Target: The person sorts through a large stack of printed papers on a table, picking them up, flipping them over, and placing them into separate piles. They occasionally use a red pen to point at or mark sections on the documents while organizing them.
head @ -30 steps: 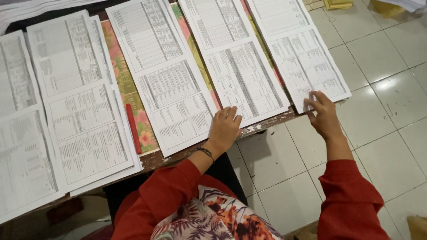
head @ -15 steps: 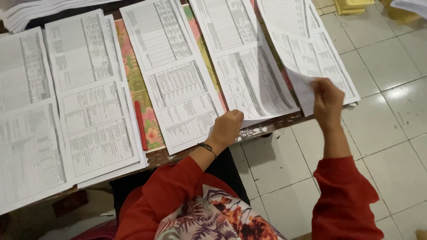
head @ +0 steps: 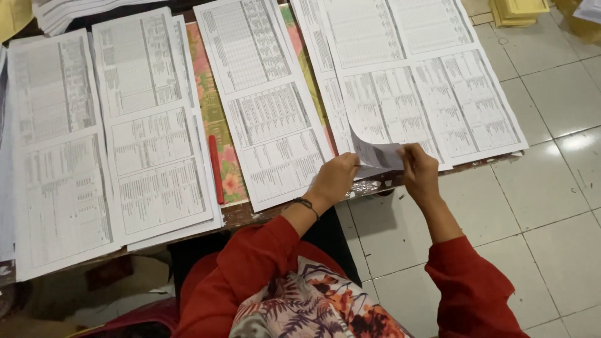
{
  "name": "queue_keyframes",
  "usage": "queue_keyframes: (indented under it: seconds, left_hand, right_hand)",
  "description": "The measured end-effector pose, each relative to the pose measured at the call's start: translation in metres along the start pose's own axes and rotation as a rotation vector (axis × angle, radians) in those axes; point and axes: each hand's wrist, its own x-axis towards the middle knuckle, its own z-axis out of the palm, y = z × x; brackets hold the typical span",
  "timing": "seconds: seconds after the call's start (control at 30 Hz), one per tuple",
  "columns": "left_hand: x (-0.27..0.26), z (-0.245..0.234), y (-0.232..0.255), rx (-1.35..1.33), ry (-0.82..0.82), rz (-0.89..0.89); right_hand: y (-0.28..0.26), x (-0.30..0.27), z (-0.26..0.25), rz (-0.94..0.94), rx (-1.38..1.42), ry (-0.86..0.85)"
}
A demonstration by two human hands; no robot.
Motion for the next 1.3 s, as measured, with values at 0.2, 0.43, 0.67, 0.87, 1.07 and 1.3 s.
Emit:
queue_keyframes:
  seconds: [0.2, 0.43, 0.67, 0.87, 1.07, 1.3]
  left_hand:
    - [0.012, -0.017, 0.01, -0.22, 0.053, 0.022]
    - [-0.054, -0.082, -0.046, -0.11, 0.27, 0.066]
    - [-0.168, -0.107, -0.073, 0.516, 0.155, -0.183]
    - [-0.175, -0.106, -0.088, 0.335, 0.194, -0.15]
    - [-0.164, -0.132, -0.065, 0.252, 0.293, -0.134]
    - [-0.248, -0.206, -0.107, 0.227, 0.453, -0.347]
  right_hand:
    - [-0.099, 0.001, -0.002, -0.088, -0.039, -0.25]
    - [-0.053, 0.028, -0.026, 0.023, -0.134, 0.002]
    - [-0.104, 0.07, -0.008, -0.575, -0.117, 0.211]
    - [-0.174, 0.036, 0.087, -0.694, -0.094, -0.025]
    - [-0.194, -0.022, 0.146, -0.609, -0.151, -0.413]
    - [-0.167, 0.062, 0.117, -0.366, -0.247, -0.191]
